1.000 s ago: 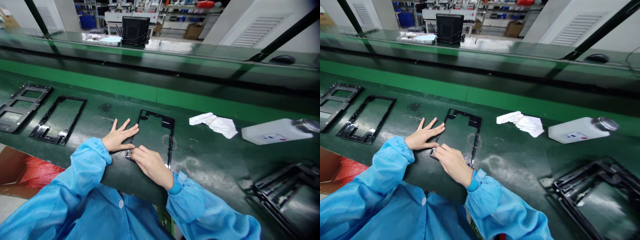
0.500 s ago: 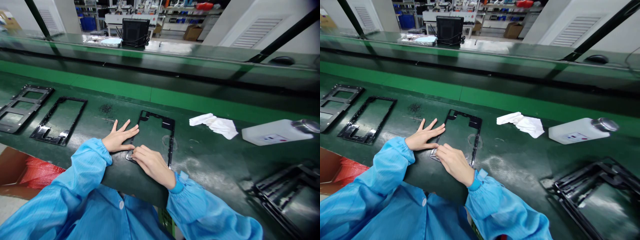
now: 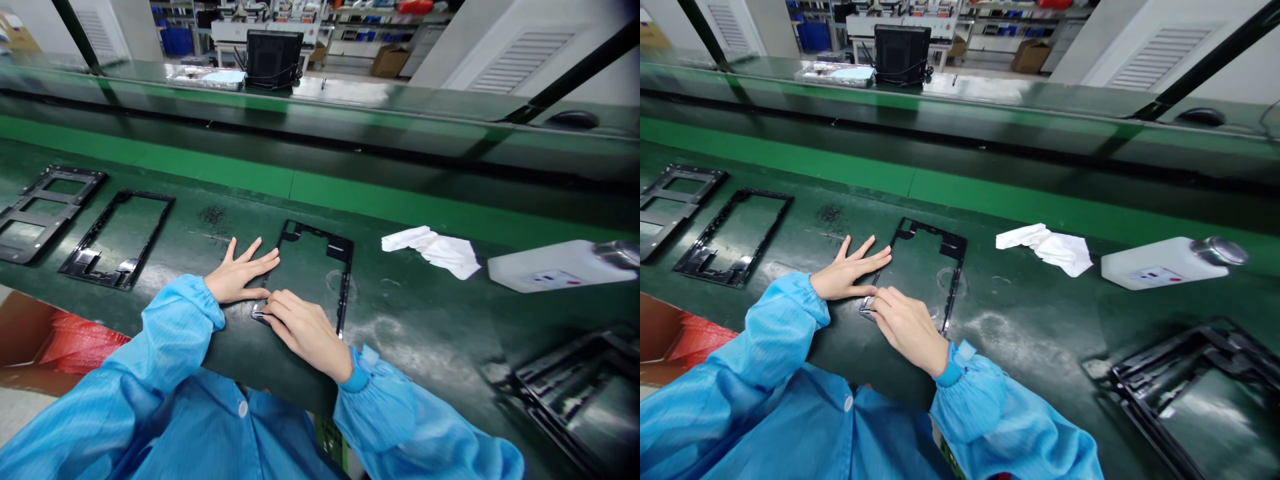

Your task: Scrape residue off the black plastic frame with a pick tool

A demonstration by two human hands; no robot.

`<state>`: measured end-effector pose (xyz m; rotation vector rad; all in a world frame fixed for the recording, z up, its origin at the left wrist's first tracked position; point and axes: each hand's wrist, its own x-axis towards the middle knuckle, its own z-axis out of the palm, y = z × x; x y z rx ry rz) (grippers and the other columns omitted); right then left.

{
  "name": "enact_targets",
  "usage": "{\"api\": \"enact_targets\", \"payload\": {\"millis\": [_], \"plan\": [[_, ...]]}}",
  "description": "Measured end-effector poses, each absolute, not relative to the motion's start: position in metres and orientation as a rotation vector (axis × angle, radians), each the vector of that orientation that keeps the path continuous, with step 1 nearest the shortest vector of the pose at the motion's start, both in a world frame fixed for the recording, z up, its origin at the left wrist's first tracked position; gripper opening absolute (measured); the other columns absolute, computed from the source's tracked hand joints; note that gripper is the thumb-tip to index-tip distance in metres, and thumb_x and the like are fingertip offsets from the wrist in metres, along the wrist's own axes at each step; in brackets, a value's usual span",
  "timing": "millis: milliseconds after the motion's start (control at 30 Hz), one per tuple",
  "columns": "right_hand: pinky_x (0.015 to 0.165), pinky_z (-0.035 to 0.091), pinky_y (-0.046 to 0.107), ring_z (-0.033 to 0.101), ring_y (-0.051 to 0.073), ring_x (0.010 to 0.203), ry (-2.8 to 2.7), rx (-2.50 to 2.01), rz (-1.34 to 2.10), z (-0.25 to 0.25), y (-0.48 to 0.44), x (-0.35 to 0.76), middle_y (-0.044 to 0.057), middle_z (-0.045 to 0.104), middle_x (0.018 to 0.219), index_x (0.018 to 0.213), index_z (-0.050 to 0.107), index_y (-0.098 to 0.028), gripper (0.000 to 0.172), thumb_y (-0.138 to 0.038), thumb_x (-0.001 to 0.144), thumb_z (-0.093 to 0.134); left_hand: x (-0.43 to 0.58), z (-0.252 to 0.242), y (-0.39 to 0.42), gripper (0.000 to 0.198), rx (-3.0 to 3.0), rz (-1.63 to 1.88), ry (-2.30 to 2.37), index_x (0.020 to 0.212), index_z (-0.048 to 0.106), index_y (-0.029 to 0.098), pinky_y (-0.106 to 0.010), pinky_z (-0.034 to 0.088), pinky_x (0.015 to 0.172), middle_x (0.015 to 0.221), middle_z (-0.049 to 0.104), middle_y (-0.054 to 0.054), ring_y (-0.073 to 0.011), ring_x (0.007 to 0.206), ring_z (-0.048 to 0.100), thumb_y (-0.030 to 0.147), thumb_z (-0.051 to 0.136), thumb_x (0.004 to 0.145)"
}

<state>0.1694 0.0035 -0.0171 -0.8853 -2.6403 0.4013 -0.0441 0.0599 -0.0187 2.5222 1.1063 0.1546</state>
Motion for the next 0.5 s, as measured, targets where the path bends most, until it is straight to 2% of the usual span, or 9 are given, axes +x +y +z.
{"api": "enact_targets", "payload": {"millis": [300, 500], "plan": [[0.065, 0.04, 0.029, 0.053, 0.018, 0.083, -2.621, -0.846, 0.383, -0.0192, 0.0039, 0.1663, 0.006, 0.061, 0.095, 0.09, 0.056, -0.019, 0.02, -0.02, 0.101, 0.039, -0.0444, -0.0204, 0.0603, 0.073, 2.529, 0.165, 1.09, 0.153, 0.011, 0.032, -0.068, -0.016, 0.104, 0.158, 0.018, -0.002, -0.0302, 0.147, -0.005, 0.04, 0.053, 0.094], [0.068, 0.041, 0.027, 0.054, 0.017, 0.084, -2.587, -0.784, 0.507, -0.0213, 0.0088, 0.1695, 0.005, 0.061, 0.093, 0.091, 0.056, -0.019, 0.019, -0.022, 0.101, 0.041, -0.0447, -0.0197, 0.0605, 0.072, 2.534, 0.147, 1.09, 0.153, 0.011, 0.032, -0.069, -0.016, 0.104, 0.158, 0.017, -0.003, -0.0299, 0.147, -0.005, 0.04, 0.051, 0.094]]}}
